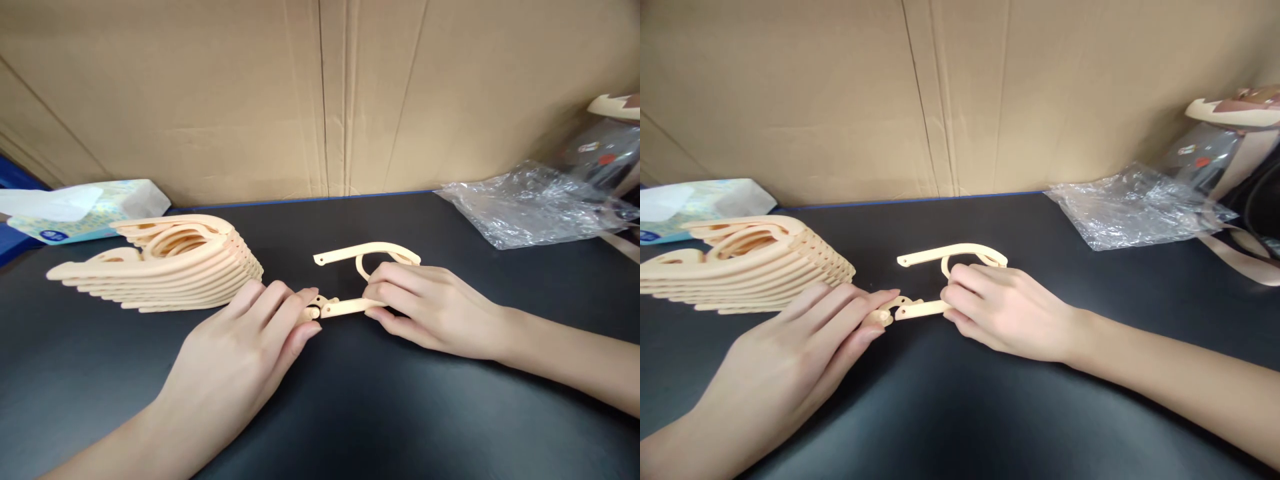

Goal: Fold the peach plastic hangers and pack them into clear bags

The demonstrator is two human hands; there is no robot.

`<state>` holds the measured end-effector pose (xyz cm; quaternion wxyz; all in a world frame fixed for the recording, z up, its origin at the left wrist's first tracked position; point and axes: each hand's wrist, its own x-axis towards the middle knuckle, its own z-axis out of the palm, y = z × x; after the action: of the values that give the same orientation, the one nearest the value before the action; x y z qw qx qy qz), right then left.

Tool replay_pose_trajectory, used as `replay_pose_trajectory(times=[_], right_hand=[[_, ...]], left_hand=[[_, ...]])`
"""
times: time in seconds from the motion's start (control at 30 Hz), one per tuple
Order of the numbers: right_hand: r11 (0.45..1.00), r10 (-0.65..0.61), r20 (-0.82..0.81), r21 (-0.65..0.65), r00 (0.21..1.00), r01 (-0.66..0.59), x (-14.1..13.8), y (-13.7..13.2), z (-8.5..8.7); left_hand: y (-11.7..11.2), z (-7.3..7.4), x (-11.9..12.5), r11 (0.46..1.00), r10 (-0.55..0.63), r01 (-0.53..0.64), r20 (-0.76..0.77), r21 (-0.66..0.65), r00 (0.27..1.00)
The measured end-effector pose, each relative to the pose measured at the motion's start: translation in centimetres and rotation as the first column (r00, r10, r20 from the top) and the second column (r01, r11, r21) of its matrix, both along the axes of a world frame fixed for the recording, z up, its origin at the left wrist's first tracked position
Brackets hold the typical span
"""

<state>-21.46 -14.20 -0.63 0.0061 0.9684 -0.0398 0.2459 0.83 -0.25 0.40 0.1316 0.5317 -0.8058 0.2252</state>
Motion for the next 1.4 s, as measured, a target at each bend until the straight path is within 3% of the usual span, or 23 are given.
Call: replay_pose_trajectory(times=[0.3,0.47,0.6,0.83,1.17,1.4], right_hand=[[0.999,0.008,0.05,-0.033,0.999,-0.006,0.1,0.1,0.1],[1.0,0.014,0.06,-0.009,0.998,-0.014,0.2,0.1,0.1],[1.0,0.008,0.049,-0.004,0.999,-0.008,0.2,0.1,0.2],[1.0,0.011,0.044,-0.007,0.999,-0.011,0.2,0.1,0.2],[0.999,0.036,0.058,-0.019,0.998,-0.035,0.2,0.0,0.0],[1.0,0.022,0.048,-0.023,0.999,-0.02,0.2,0.0,0.0]], left_hand=[[0.2,0.3,-0.4,0.999,-0.028,0.032,-0.087,0.043,0.996],[0.4,-0.2,-0.4,0.991,-0.033,0.067,-0.279,0.116,0.96],[0.6,0.0,-0.6,0.986,-0.018,0.073,-0.335,0.151,0.942],[0.5,-0.4,-0.2,0.983,0.006,0.054,-0.327,0.174,0.945],[0.2,-0.2,0.0,0.997,-0.02,0.033,-0.179,0.074,0.984],[0.6,-0.7,0.1,0.985,0.016,0.023,-0.221,0.174,0.975]])
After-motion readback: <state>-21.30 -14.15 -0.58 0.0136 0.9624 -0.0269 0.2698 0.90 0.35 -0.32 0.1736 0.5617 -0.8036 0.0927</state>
